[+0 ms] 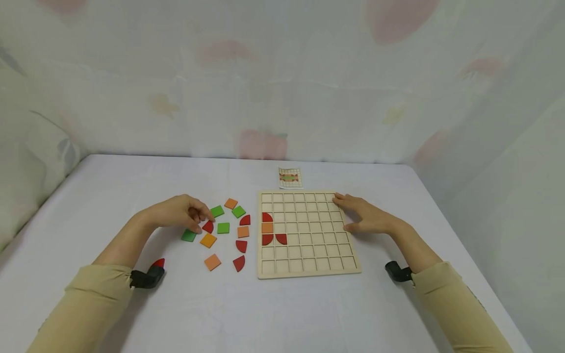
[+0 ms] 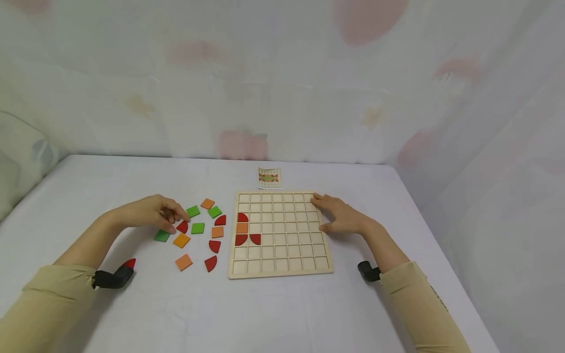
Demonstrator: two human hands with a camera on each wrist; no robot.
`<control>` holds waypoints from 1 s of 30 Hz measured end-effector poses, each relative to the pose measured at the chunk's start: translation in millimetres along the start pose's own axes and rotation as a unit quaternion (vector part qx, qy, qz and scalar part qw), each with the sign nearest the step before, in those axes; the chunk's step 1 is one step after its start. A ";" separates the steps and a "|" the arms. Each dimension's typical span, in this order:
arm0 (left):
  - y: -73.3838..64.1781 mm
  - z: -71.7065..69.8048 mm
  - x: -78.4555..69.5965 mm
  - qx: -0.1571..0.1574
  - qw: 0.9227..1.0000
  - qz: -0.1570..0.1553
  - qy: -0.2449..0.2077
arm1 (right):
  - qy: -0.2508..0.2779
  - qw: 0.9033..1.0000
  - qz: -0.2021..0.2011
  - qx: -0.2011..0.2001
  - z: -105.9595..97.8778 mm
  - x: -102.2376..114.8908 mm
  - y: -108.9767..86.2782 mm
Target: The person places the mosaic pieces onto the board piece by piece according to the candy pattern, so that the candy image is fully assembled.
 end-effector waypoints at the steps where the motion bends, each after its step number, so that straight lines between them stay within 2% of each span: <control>1: 0.3 0.0 -0.6 -0.001 1.000 0.002 0.003 | -0.002 1.000 0.001 0.000 0.1 -0.5 0.1; 11: 2.3 -0.4 -2.6 -0.018 1.000 -0.004 0.015 | -0.005 1.000 0.010 0.002 0.9 -2.4 0.3; 19: 2.3 -1.3 -3.0 -0.028 0.999 -0.002 0.032 | -0.007 1.000 0.001 -0.001 -0.1 0.0 -0.5; 30: 3.2 -1.0 -9.3 -0.031 0.998 -0.005 0.050 | -0.006 1.000 -0.001 0.000 -0.4 0.2 -0.5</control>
Point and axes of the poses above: each hand's wrist, its own y-axis towards the middle knuckle, its own z-axis out of the palm, x = y × z, the point moved 10 cm from there along y, towards the middle knuckle, and after that the axes turned 2 degrees about -x, right-handed, at the moved point
